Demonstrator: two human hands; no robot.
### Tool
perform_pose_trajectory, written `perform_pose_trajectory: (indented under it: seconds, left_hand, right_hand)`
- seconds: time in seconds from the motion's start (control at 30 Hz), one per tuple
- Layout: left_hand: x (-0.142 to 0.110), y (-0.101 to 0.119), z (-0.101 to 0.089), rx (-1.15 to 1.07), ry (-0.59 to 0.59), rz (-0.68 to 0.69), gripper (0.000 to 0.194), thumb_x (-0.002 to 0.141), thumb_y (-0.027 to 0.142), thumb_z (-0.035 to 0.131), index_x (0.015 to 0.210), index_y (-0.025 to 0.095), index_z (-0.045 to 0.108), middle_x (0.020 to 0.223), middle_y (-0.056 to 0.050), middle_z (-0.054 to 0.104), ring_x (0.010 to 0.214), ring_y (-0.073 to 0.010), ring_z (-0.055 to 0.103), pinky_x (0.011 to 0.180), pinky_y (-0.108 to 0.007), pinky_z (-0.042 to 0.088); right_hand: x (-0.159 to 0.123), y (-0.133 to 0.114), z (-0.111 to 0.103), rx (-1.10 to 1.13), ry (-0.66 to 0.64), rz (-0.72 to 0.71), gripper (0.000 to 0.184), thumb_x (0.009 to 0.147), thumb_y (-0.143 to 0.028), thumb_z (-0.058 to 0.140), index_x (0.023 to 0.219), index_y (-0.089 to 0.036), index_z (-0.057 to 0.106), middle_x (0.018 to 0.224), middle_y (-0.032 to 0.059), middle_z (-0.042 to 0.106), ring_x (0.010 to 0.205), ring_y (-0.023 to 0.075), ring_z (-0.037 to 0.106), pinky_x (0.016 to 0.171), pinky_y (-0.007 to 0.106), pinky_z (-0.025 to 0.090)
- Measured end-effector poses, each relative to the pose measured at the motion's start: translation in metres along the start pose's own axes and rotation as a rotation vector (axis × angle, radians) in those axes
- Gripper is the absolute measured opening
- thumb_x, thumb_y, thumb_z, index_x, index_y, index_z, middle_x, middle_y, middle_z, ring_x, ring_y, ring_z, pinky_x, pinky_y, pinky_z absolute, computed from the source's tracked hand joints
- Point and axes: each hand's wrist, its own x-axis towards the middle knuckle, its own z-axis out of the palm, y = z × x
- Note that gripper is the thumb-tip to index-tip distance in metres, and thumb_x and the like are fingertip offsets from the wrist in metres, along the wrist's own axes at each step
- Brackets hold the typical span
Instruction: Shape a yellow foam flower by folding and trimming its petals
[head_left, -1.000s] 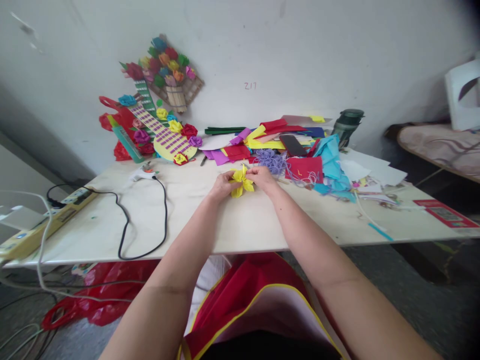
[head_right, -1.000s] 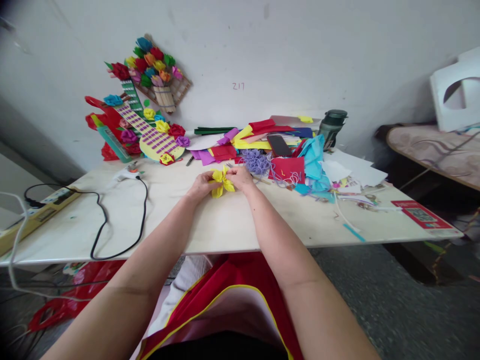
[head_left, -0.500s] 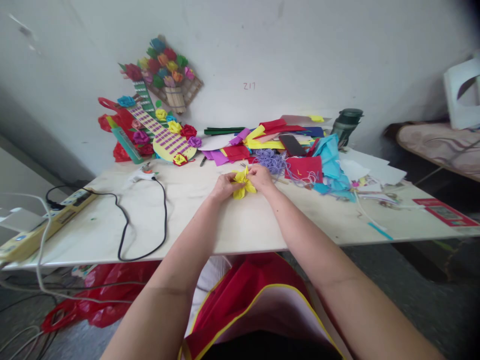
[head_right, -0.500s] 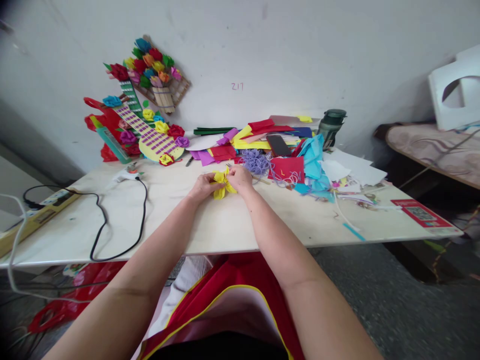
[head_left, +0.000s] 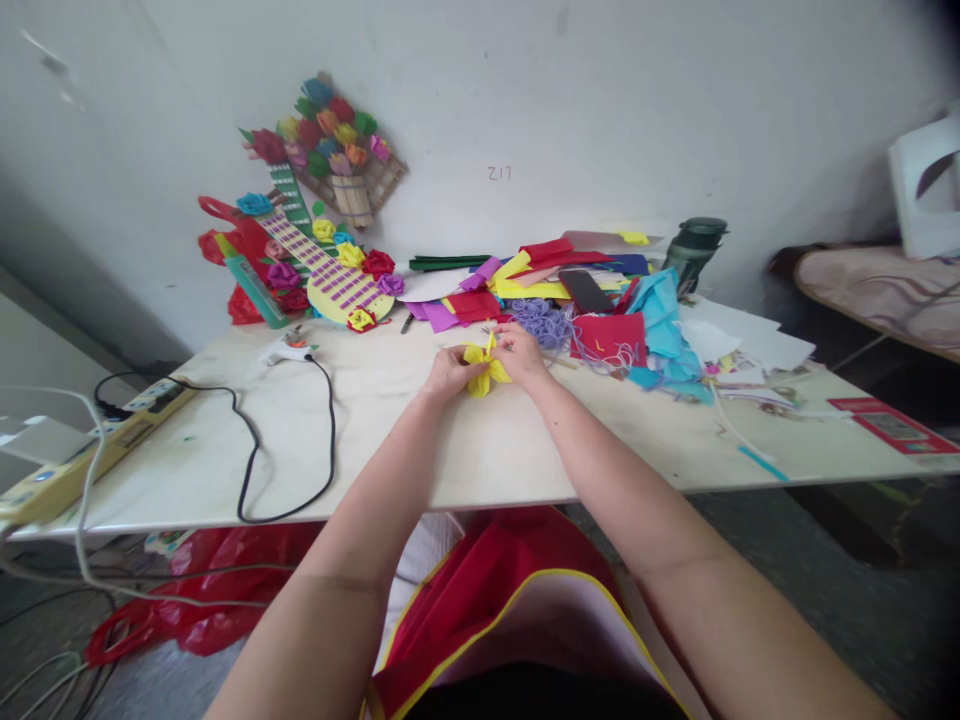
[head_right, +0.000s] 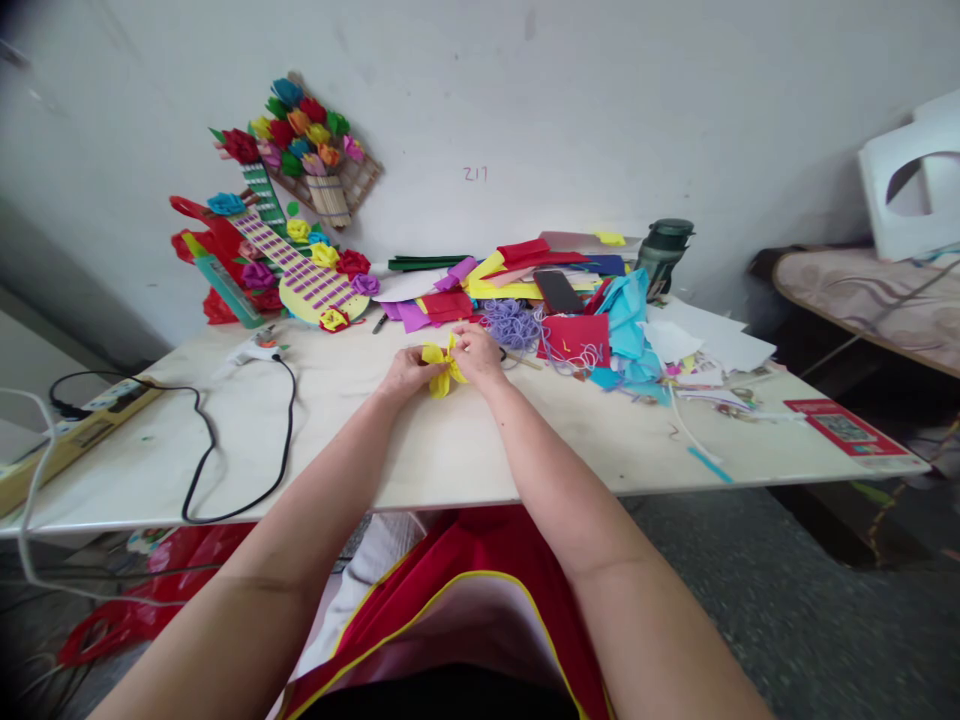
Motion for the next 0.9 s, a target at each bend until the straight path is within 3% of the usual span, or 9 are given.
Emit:
perform_pose_trajectory:
  seconds: [0.33,0.6,0.9]
  left_hand:
    - [0.0022,-0.0024,0.0004,0.02,-0.003,0.105,0.04,0.051,0.032,0.081,0.084,0.013,0.069,0.074,-0.001,0.066,0.067,-0.0135,0.059,0.063,-0.024,0.047]
    - [-0.0027,0.0006,0.001,0.019,-0.027,0.013,0.044,0.051,0.044,0.082,0.073,0.011,0.065,0.059,0.001,0.058,0.055,-0.0108,0.051,0.053,-0.023,0.04]
    - [-0.0051,0.0038,0.0038,0.244,0.049,0.12,0.031,0.063,0.041,0.068,0.055,0.014,0.053,0.05,0.003,0.046,0.051,-0.0081,0.039,0.046,-0.02,0.029]
  right_hand:
    - [0.0001,-0.0029,-0.0012,0.036,-0.007,0.08,0.02,0.061,-0.016,0.063,0.046,-0.02,0.049,0.106,0.0074,0.069,0.1,0.0207,0.063,0.099,0.035,0.044]
    - [-0.0005,0.0,0.0009,-0.033,-0.009,0.027,0.017,0.062,-0.014,0.061,0.048,-0.02,0.055,0.105,0.0044,0.07,0.101,0.0205,0.063,0.099,0.035,0.044]
    - [-0.0028,-0.0005,0.0014,-0.102,0.003,-0.002,0.017,0.063,-0.014,0.06,0.048,-0.021,0.057,0.105,0.0029,0.07,0.101,0.0207,0.063,0.098,0.036,0.045]
